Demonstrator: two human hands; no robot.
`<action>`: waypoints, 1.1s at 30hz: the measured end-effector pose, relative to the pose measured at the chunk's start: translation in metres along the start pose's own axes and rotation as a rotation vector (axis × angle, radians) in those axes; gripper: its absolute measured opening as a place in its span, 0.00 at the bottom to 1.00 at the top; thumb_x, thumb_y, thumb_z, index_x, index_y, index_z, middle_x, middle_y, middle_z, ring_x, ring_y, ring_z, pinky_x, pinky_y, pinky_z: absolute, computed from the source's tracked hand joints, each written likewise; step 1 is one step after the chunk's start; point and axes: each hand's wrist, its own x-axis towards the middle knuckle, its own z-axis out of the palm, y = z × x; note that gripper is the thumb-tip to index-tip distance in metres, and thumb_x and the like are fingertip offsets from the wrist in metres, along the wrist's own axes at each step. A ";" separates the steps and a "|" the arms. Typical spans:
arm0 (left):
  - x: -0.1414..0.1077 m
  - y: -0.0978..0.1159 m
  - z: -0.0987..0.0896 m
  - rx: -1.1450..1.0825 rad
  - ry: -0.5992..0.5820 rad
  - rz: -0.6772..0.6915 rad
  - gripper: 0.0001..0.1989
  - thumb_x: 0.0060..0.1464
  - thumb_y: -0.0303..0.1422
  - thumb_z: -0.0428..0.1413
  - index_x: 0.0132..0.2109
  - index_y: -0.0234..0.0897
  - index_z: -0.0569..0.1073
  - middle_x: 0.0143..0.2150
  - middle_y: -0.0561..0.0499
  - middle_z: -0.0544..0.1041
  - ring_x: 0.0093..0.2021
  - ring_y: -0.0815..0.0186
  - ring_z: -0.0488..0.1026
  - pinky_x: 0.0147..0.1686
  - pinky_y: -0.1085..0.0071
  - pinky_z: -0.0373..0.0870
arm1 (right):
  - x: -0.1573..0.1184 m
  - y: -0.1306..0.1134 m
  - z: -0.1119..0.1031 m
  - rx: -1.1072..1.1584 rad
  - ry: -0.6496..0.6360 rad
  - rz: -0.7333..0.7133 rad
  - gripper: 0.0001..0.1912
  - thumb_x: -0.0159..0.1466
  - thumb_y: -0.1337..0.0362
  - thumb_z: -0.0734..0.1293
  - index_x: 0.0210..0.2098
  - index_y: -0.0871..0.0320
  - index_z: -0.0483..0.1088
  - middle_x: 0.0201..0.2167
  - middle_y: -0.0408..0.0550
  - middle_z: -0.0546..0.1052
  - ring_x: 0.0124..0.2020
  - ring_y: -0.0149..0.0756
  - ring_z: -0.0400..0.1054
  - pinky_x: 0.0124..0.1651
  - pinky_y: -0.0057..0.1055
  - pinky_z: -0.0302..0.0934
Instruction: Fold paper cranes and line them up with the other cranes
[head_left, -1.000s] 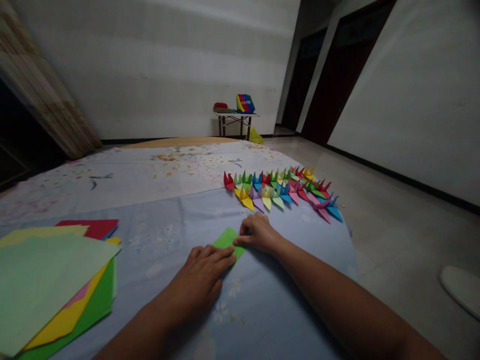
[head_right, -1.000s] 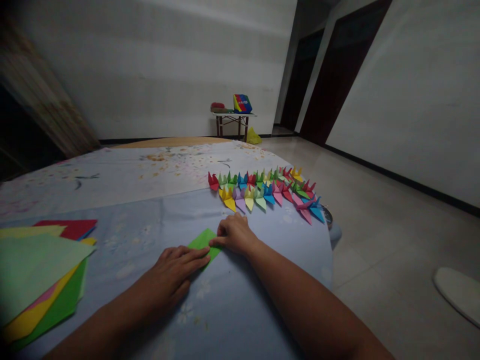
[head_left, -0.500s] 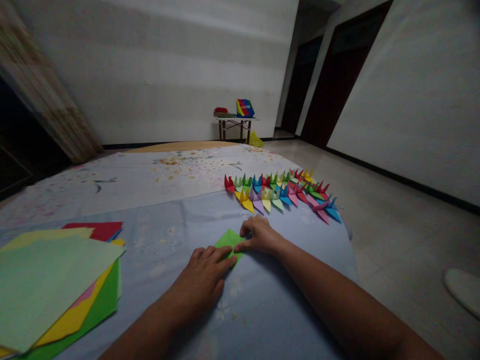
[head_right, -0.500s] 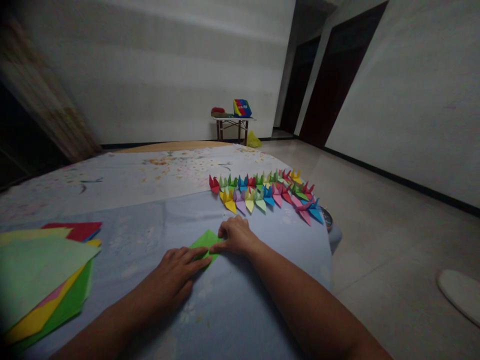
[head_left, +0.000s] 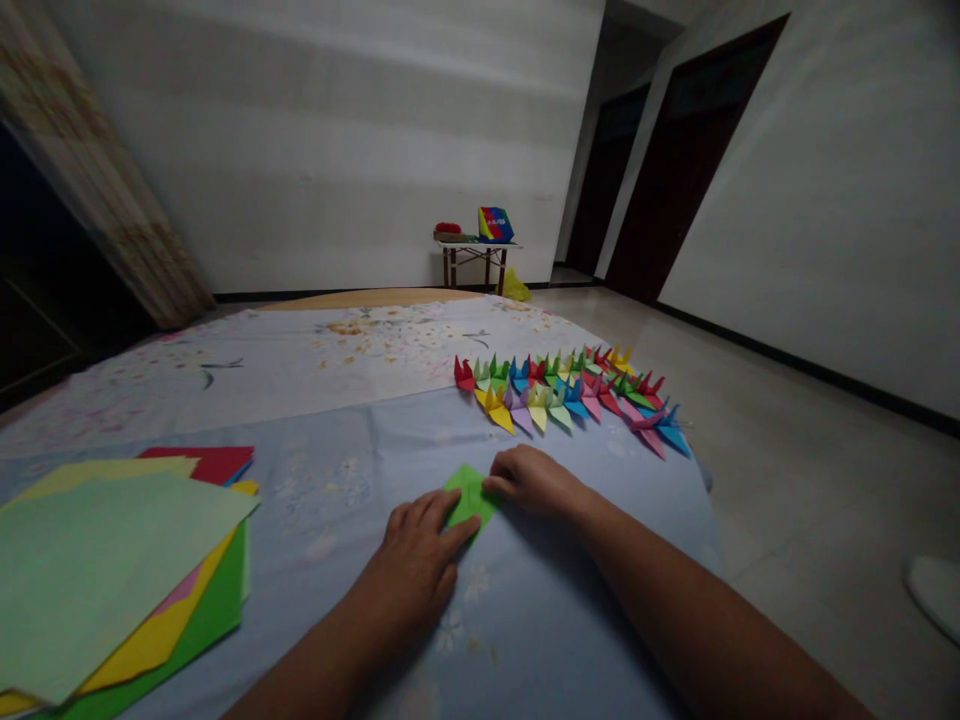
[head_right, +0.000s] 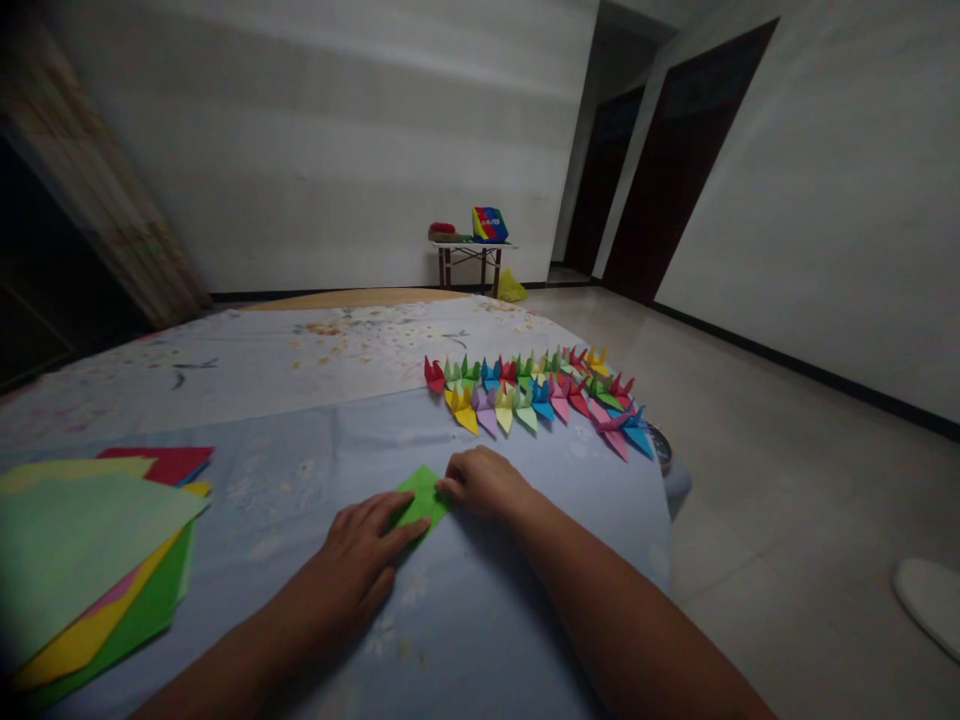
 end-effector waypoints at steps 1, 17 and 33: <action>0.001 0.000 0.002 0.009 0.004 -0.016 0.31 0.45 0.22 0.48 0.57 0.47 0.62 0.63 0.46 0.56 0.62 0.53 0.50 0.56 0.50 0.47 | -0.001 -0.002 -0.001 -0.010 -0.023 -0.038 0.12 0.60 0.56 0.63 0.32 0.58 0.72 0.28 0.46 0.73 0.30 0.32 0.63 0.31 0.27 0.50; 0.000 -0.012 0.011 -0.054 0.267 -0.123 0.18 0.53 0.33 0.51 0.52 0.43 0.68 0.49 0.46 0.70 0.48 0.57 0.65 0.49 0.58 0.61 | 0.011 -0.011 0.019 -0.073 0.101 -0.222 0.13 0.60 0.56 0.64 0.45 0.48 0.69 0.41 0.47 0.69 0.45 0.39 0.56 0.44 0.36 0.46; 0.004 -0.026 -0.002 -0.263 0.231 -0.076 0.15 0.51 0.38 0.55 0.46 0.42 0.69 0.43 0.49 0.70 0.45 0.61 0.68 0.47 0.64 0.64 | -0.004 -0.014 0.008 0.046 0.012 -0.406 0.16 0.57 0.54 0.67 0.43 0.53 0.70 0.42 0.48 0.71 0.44 0.38 0.60 0.46 0.35 0.48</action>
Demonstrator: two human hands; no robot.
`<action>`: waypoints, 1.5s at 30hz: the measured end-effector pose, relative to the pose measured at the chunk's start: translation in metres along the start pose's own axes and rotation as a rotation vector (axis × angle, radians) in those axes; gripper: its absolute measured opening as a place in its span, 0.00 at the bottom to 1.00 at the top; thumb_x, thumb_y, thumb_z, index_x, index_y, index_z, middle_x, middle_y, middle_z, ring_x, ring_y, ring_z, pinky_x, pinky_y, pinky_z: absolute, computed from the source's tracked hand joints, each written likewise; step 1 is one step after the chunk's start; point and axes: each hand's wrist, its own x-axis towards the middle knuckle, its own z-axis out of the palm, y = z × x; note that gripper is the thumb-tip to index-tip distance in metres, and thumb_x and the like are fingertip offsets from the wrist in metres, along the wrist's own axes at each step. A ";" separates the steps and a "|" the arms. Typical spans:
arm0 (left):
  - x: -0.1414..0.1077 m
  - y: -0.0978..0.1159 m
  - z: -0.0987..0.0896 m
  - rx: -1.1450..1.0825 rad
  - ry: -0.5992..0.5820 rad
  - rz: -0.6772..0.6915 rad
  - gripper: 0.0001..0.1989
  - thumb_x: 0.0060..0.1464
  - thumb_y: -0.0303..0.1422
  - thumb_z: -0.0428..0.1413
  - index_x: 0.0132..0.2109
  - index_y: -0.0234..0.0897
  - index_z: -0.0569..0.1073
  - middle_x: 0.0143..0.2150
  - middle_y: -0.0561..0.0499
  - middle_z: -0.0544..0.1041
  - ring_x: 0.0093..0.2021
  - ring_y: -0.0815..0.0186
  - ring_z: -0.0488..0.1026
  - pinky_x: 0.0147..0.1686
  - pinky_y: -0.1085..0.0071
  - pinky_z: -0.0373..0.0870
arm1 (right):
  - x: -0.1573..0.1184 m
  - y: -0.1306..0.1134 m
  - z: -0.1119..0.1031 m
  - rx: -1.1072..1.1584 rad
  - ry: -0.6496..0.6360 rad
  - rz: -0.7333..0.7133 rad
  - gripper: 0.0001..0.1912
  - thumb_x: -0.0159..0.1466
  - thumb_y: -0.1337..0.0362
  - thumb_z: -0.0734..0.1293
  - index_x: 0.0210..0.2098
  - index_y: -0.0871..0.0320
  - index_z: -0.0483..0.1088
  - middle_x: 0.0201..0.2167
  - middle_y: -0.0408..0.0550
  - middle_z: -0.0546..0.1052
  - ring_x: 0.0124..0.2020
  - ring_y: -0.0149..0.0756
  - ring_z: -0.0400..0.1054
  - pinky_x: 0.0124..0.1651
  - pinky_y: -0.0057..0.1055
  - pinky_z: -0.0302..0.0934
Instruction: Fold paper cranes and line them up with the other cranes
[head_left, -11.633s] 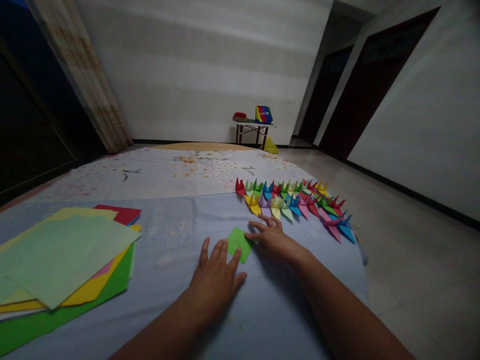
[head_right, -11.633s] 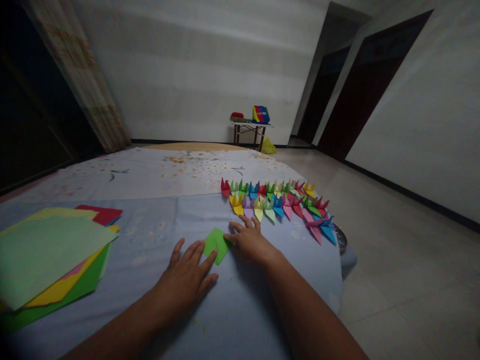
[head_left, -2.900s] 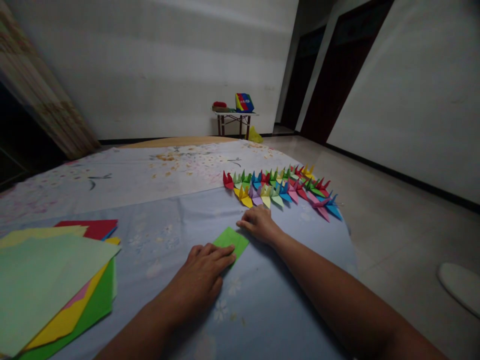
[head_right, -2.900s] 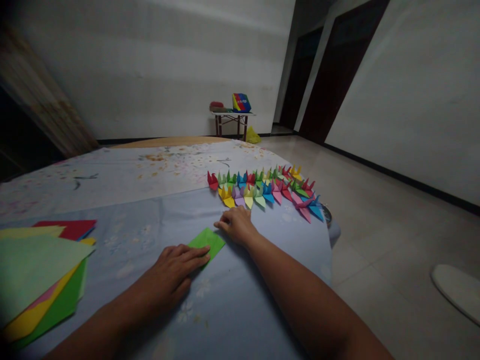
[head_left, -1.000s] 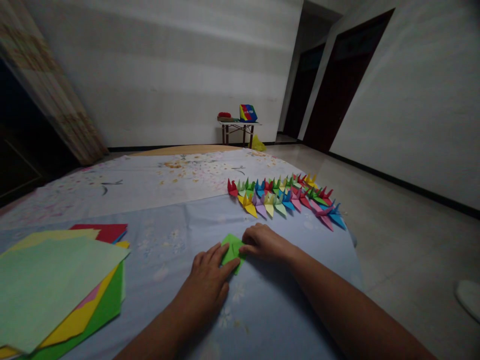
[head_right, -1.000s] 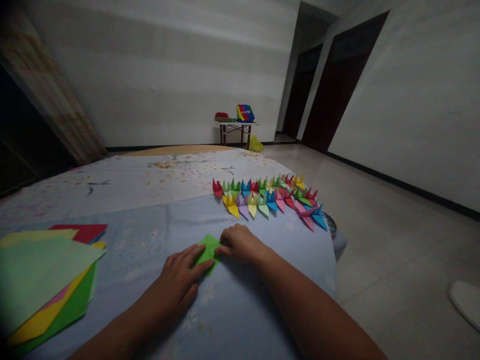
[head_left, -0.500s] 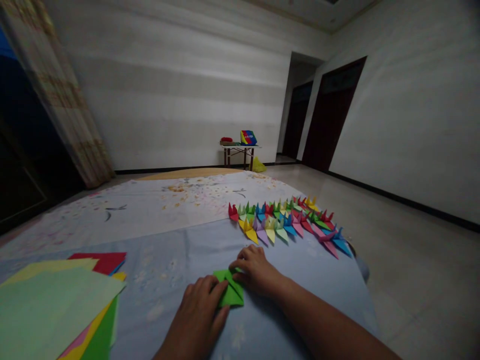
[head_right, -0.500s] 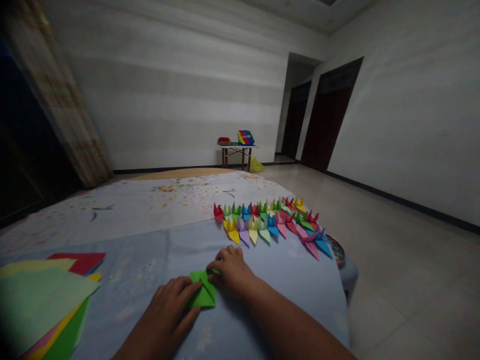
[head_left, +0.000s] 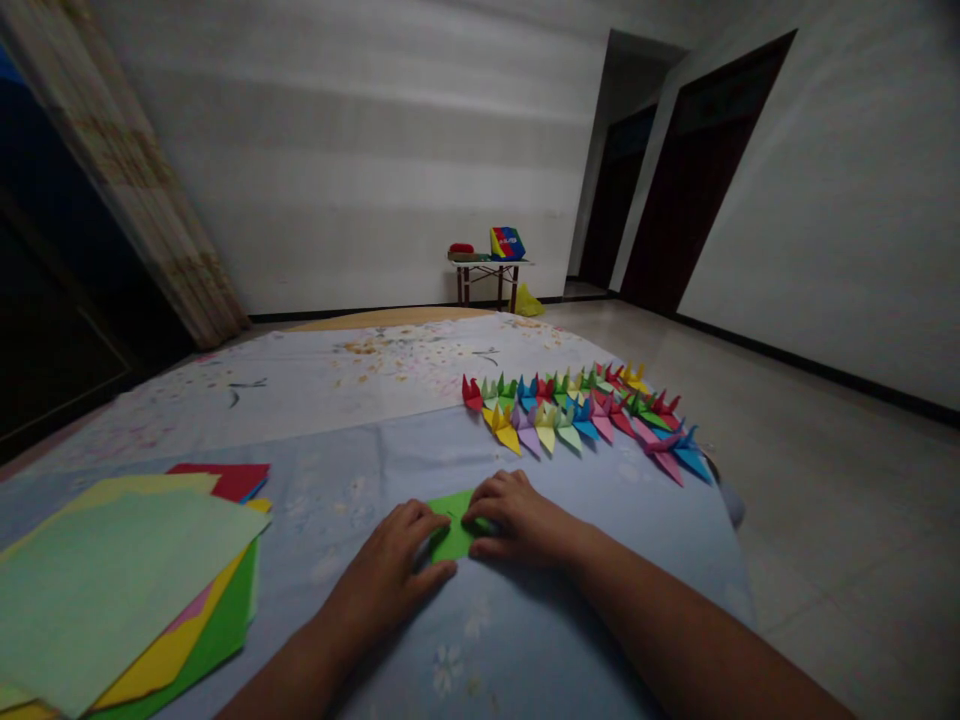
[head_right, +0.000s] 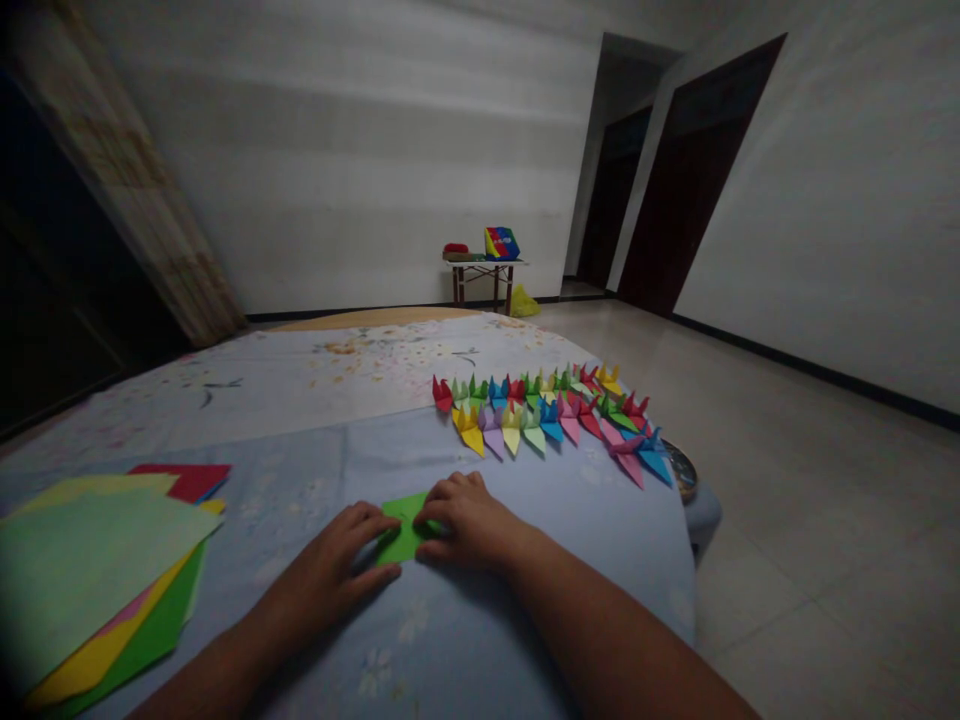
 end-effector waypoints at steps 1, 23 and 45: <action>0.000 -0.003 -0.003 -0.025 -0.020 0.010 0.15 0.51 0.37 0.54 0.47 0.43 0.69 0.44 0.50 0.69 0.45 0.62 0.67 0.47 0.64 0.64 | 0.000 0.001 0.000 0.003 -0.002 0.004 0.17 0.56 0.53 0.67 0.43 0.53 0.71 0.42 0.48 0.71 0.44 0.38 0.59 0.46 0.35 0.48; 0.004 -0.016 -0.016 -0.102 -0.107 0.127 0.10 0.53 0.37 0.55 0.43 0.42 0.73 0.40 0.50 0.75 0.41 0.65 0.70 0.43 0.68 0.66 | 0.007 -0.004 0.007 -0.104 0.034 -0.113 0.09 0.60 0.59 0.64 0.33 0.57 0.74 0.31 0.47 0.73 0.38 0.35 0.60 0.39 0.32 0.47; 0.014 -0.017 0.005 -0.122 0.012 -0.094 0.08 0.54 0.34 0.52 0.39 0.38 0.74 0.35 0.51 0.74 0.38 0.64 0.70 0.41 0.67 0.64 | 0.005 0.004 0.004 0.237 -0.048 -0.110 0.10 0.59 0.65 0.63 0.39 0.57 0.72 0.33 0.45 0.74 0.37 0.32 0.65 0.44 0.29 0.55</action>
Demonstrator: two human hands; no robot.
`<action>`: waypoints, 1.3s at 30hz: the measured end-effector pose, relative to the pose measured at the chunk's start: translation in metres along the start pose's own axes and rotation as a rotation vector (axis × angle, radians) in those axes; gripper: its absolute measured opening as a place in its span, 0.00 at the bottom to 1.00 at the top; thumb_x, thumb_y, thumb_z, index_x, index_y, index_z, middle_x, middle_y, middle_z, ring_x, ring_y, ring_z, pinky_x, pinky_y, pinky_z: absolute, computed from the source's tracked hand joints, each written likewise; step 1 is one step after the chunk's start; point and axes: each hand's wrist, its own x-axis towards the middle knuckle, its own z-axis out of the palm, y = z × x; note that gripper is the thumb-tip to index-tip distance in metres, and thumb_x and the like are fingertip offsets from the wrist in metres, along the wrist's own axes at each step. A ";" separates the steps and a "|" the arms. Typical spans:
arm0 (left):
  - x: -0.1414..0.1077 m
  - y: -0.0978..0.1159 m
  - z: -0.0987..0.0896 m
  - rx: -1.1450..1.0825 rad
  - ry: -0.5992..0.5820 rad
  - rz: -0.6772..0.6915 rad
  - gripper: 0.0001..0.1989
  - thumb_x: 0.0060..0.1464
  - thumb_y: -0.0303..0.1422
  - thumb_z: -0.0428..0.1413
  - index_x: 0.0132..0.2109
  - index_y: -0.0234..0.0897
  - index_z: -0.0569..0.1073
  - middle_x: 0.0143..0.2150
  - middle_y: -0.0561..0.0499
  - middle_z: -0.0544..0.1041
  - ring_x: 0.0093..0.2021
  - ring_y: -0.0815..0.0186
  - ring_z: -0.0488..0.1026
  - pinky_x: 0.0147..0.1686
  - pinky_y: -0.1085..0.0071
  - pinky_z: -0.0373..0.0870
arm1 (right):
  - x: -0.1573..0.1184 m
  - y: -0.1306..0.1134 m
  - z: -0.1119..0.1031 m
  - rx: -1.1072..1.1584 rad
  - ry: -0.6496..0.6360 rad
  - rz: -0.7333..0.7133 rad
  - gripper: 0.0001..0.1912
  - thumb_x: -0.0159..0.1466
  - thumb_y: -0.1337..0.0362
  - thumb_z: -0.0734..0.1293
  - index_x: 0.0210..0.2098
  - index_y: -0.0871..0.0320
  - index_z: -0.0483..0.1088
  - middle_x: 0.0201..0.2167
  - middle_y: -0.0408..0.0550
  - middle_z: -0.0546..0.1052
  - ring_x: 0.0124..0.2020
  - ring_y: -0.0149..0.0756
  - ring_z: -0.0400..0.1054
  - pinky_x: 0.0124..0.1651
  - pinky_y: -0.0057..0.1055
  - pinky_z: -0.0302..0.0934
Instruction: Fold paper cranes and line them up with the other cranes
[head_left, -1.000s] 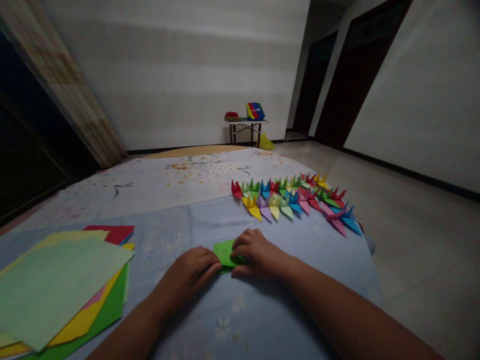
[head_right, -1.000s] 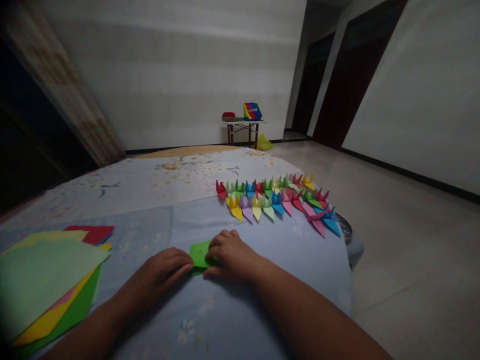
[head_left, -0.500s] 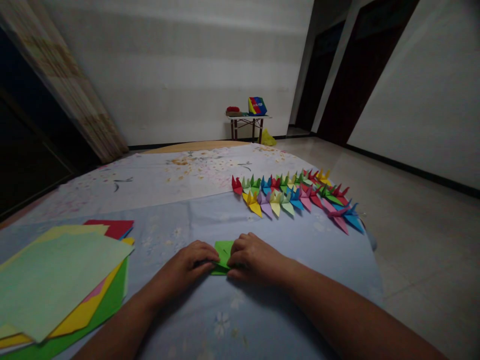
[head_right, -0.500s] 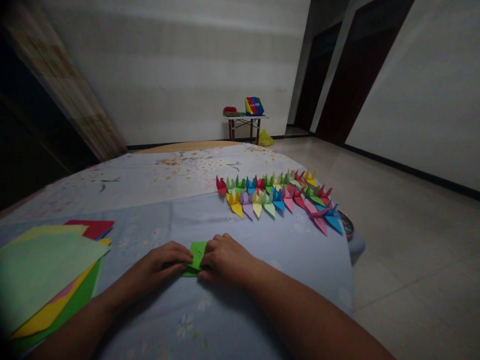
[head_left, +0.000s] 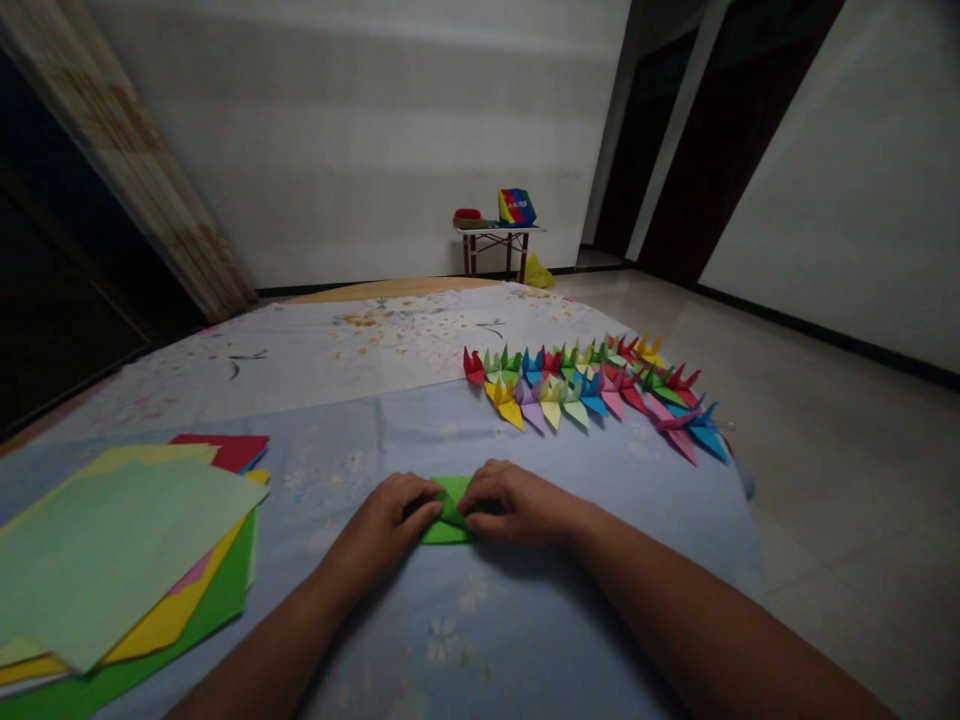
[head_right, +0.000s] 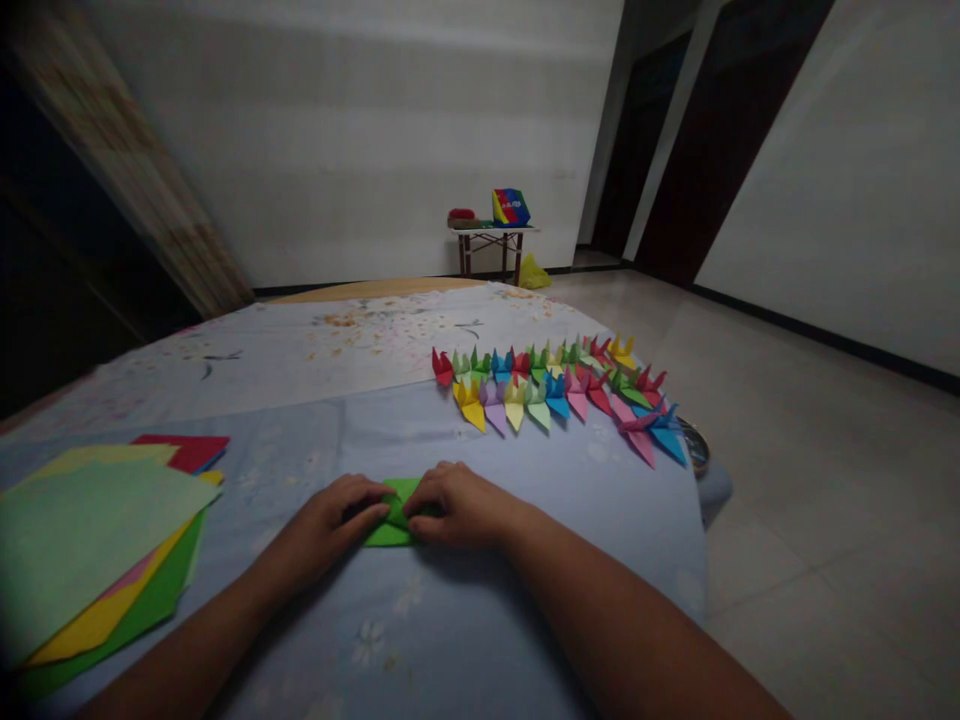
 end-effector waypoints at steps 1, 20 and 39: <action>0.000 0.001 0.000 0.015 0.010 -0.009 0.09 0.53 0.34 0.52 0.40 0.38 0.74 0.35 0.50 0.74 0.38 0.63 0.70 0.41 0.67 0.64 | 0.001 0.002 0.001 0.016 0.021 0.004 0.10 0.59 0.65 0.63 0.40 0.57 0.72 0.32 0.45 0.74 0.37 0.32 0.65 0.44 0.29 0.56; 0.002 0.017 -0.004 -0.042 0.090 0.086 0.07 0.55 0.31 0.50 0.37 0.39 0.73 0.35 0.51 0.73 0.36 0.65 0.71 0.39 0.69 0.67 | -0.004 -0.006 -0.008 -0.249 0.042 0.098 0.11 0.60 0.61 0.64 0.42 0.53 0.71 0.41 0.48 0.73 0.46 0.40 0.58 0.48 0.40 0.45; 0.000 0.005 -0.006 -0.063 0.025 0.076 0.08 0.57 0.32 0.48 0.40 0.40 0.70 0.38 0.51 0.74 0.39 0.64 0.71 0.42 0.67 0.67 | 0.000 0.003 0.002 -0.193 0.129 0.241 0.10 0.57 0.62 0.67 0.38 0.56 0.68 0.39 0.48 0.69 0.46 0.39 0.57 0.47 0.38 0.46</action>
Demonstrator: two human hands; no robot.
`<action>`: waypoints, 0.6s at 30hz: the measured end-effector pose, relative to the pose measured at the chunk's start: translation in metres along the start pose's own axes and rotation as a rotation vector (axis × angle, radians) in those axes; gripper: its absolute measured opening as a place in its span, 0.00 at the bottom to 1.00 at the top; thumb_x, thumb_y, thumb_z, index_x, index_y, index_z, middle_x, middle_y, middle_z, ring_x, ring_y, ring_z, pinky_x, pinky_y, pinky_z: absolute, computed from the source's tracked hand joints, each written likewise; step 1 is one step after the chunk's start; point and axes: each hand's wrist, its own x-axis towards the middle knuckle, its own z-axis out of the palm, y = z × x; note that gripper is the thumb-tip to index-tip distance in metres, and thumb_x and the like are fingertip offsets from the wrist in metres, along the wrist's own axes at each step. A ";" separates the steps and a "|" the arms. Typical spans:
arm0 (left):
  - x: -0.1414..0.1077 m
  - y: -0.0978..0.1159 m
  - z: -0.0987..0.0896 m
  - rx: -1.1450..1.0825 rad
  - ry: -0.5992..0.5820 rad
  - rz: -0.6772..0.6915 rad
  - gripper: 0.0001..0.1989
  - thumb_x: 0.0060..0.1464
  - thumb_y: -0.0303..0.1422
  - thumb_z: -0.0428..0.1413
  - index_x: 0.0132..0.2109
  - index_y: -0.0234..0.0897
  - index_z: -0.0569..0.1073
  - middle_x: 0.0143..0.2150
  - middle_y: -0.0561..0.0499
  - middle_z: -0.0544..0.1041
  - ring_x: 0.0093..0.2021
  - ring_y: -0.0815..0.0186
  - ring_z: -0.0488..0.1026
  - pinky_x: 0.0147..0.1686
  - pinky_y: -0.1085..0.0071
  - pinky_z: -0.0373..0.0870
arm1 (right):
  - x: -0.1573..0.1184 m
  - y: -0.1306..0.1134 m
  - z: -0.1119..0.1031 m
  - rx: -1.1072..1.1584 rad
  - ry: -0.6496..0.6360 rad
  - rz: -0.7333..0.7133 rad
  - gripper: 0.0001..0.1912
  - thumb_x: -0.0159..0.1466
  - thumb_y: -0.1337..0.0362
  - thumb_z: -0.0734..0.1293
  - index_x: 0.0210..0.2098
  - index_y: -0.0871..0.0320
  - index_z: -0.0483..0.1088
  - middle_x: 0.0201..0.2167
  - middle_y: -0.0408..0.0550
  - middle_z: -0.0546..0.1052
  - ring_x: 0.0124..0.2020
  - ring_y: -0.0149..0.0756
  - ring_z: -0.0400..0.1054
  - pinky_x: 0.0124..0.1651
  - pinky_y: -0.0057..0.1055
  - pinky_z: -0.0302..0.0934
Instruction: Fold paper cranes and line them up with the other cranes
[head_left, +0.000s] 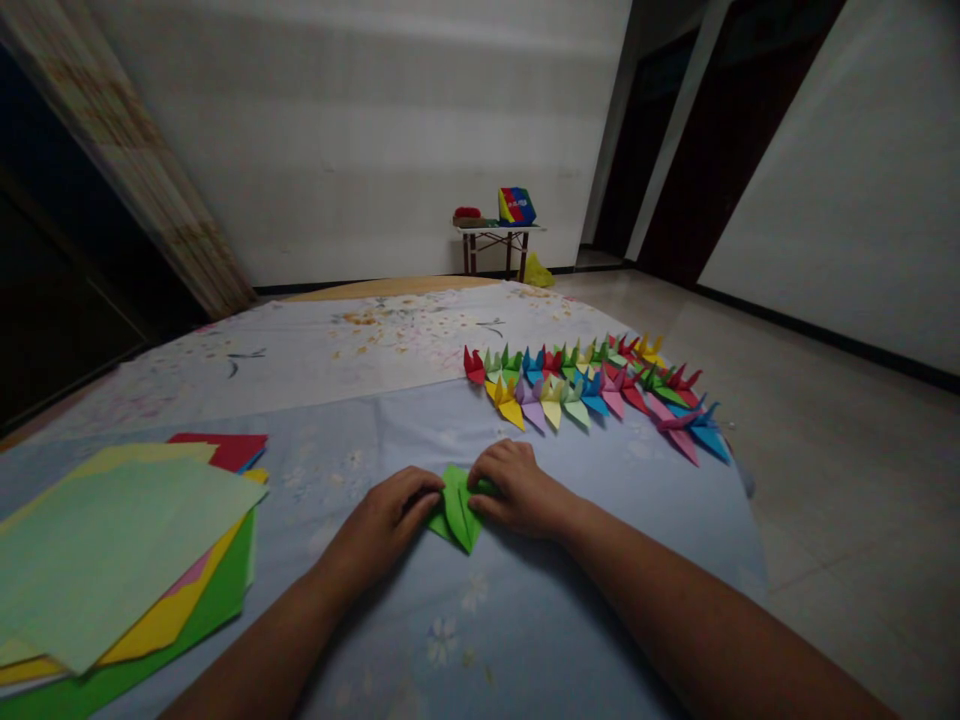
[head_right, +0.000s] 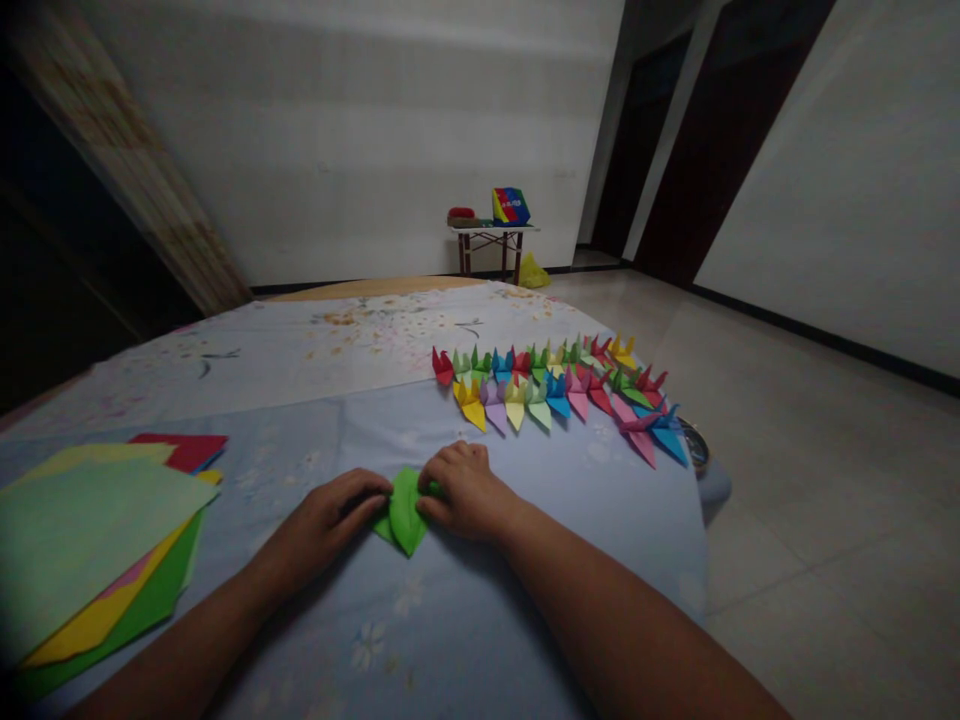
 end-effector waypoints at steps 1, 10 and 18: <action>0.000 0.000 0.001 0.013 0.003 -0.002 0.08 0.57 0.32 0.48 0.41 0.40 0.70 0.39 0.50 0.74 0.40 0.64 0.71 0.42 0.66 0.67 | 0.000 0.000 0.001 -0.004 -0.002 0.000 0.10 0.57 0.61 0.67 0.39 0.56 0.68 0.39 0.48 0.69 0.46 0.39 0.57 0.48 0.38 0.46; 0.003 0.002 0.017 0.163 0.097 0.006 0.04 0.54 0.32 0.50 0.37 0.39 0.68 0.35 0.51 0.72 0.37 0.63 0.68 0.40 0.64 0.65 | 0.000 0.000 0.002 -0.015 -0.009 -0.012 0.11 0.57 0.60 0.67 0.39 0.55 0.69 0.39 0.48 0.69 0.46 0.40 0.57 0.48 0.39 0.44; 0.001 0.010 0.017 0.409 0.009 0.104 0.07 0.57 0.30 0.47 0.38 0.39 0.70 0.37 0.48 0.72 0.39 0.60 0.67 0.39 0.62 0.62 | 0.000 0.002 0.004 -0.029 0.005 -0.029 0.11 0.57 0.60 0.67 0.39 0.54 0.70 0.39 0.47 0.69 0.45 0.40 0.57 0.48 0.39 0.45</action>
